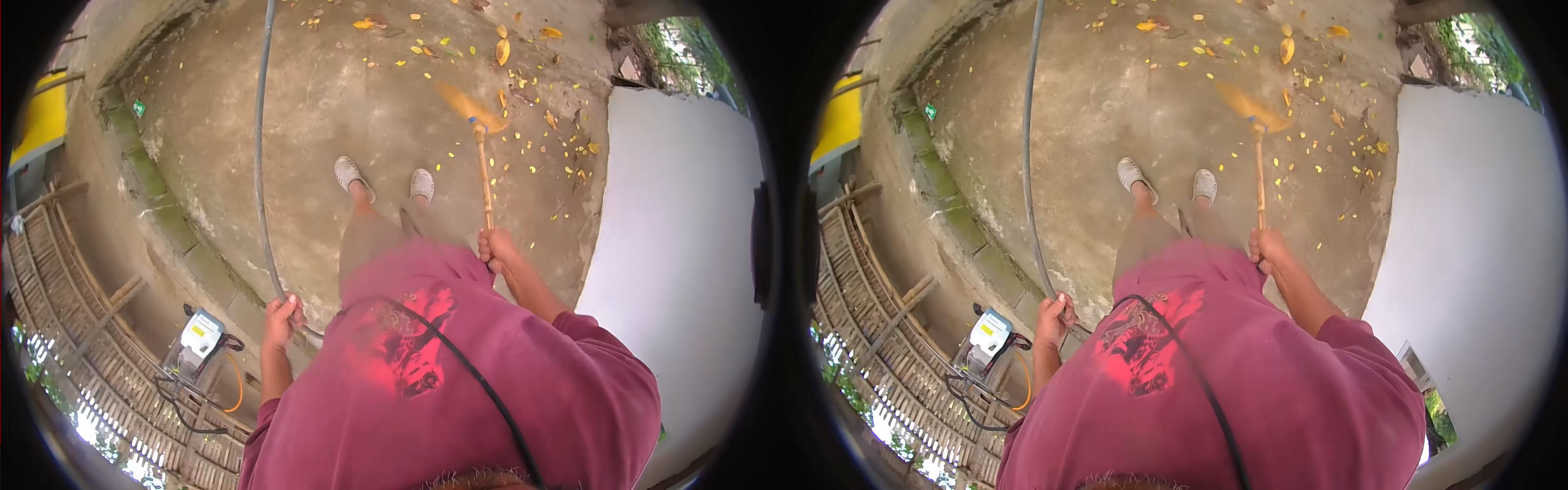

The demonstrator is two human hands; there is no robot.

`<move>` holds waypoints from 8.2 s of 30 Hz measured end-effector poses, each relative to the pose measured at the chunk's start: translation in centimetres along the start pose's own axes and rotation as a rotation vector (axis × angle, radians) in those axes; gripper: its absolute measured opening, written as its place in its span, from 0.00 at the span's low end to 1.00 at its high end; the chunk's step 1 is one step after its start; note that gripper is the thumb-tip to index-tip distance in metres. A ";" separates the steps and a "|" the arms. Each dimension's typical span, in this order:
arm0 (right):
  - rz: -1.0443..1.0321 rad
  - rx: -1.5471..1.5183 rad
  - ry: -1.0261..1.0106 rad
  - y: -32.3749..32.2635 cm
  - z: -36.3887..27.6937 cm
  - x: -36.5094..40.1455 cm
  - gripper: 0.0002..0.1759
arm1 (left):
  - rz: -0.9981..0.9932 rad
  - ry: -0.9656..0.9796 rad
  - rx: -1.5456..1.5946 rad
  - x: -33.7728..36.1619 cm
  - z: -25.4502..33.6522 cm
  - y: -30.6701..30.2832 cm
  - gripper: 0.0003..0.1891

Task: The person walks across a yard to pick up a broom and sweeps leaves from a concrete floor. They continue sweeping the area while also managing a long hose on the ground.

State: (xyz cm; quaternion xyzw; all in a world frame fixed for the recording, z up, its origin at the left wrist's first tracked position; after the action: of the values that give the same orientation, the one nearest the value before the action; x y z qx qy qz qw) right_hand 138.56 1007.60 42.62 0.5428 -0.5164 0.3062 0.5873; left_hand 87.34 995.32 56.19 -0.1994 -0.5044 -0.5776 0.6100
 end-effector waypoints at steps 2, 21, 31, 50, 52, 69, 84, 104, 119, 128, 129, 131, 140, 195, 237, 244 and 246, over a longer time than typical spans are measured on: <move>0.120 0.215 0.054 -1.5 4.8 3.2 0.08 | -0.001 -0.046 -0.097 -0.9 2.1 -1.2 0.17; 0.162 -0.093 -0.182 -11.0 11.9 -1.0 0.09 | 0.036 0.075 -0.209 -5.2 13.0 4.1 0.12; 0.194 -0.170 0.368 -18.7 24.3 1.7 0.10 | 0.004 0.054 -0.187 -7.7 8.5 7.8 0.10; 0.312 0.345 -0.159 -19.5 10.3 3.2 0.09 | 0.069 0.191 -0.226 -7.2 12.9 10.3 0.12; 0.287 0.193 -0.095 -19.2 15.7 6.7 0.03 | 0.080 0.185 -0.157 -7.0 11.6 7.6 0.12; 0.018 0.241 -0.005 7.6 -23.8 -24.9 0.09 | 0.003 0.137 -0.020 -8.6 18.2 -5.8 0.14; -0.350 -0.368 0.414 40.8 -11.3 -12.0 0.13 | -0.096 0.152 0.055 -12.8 30.5 -11.4 0.12; -0.213 -0.115 0.052 47.6 -30.1 -23.2 0.08 | 0.291 0.127 -0.145 -9.0 37.0 -18.2 0.18; -0.588 -0.657 0.572 69.2 -39.1 -41.6 0.18 | 0.080 0.027 -0.347 -19.2 60.5 -11.3 0.16; -0.053 -0.258 -0.132 56.0 -63.2 -38.9 0.15 | 0.094 0.086 -0.172 -19.4 65.5 -11.5 0.17; -0.026 -0.257 -0.110 56.3 -63.2 -37.9 0.14 | 0.054 0.049 -0.197 -19.4 65.6 -11.9 0.17; -0.048 -0.222 -0.167 58.5 -61.8 -35.1 0.12 | -0.005 -0.010 -0.251 -19.3 66.4 -13.7 0.19; -0.524 -0.309 0.485 87.1 -47.2 -27.8 0.17 | 0.161 -0.058 -0.408 -20.4 70.0 -24.2 0.22; -0.198 -0.687 -0.327 74.7 -81.4 -42.9 0.10 | 0.207 -0.101 -0.324 -26.2 85.7 -17.2 0.22; 0.154 -0.310 -0.383 63.0 -78.8 -34.2 0.08 | -0.279 -0.258 -0.468 -41.4 103.2 -19.9 0.16; -0.223 -0.731 -0.009 73.6 -67.1 -26.8 0.05 | -0.338 -0.304 -0.546 -44.8 102.3 -17.2 0.17; -0.380 -1.014 0.134 71.8 -64.2 -31.3 0.09 | -0.303 -0.278 -0.542 -45.3 101.9 -16.6 0.18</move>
State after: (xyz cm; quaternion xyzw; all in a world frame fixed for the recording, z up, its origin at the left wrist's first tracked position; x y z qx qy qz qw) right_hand 81.30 1091.14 44.15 0.2547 -0.4535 -0.0589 0.8520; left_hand 41.03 1098.04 54.18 -0.3538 -0.4347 -0.7422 0.3673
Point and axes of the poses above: each hand's wrist, its own x-axis away from the middle knuckle, its own y-axis out of the palm, z = x × y, the point moved 6 cm from there along -x, towards the middle knuckle, and after that the axes turned 15 degrees about -z, right-handed, at the moved point
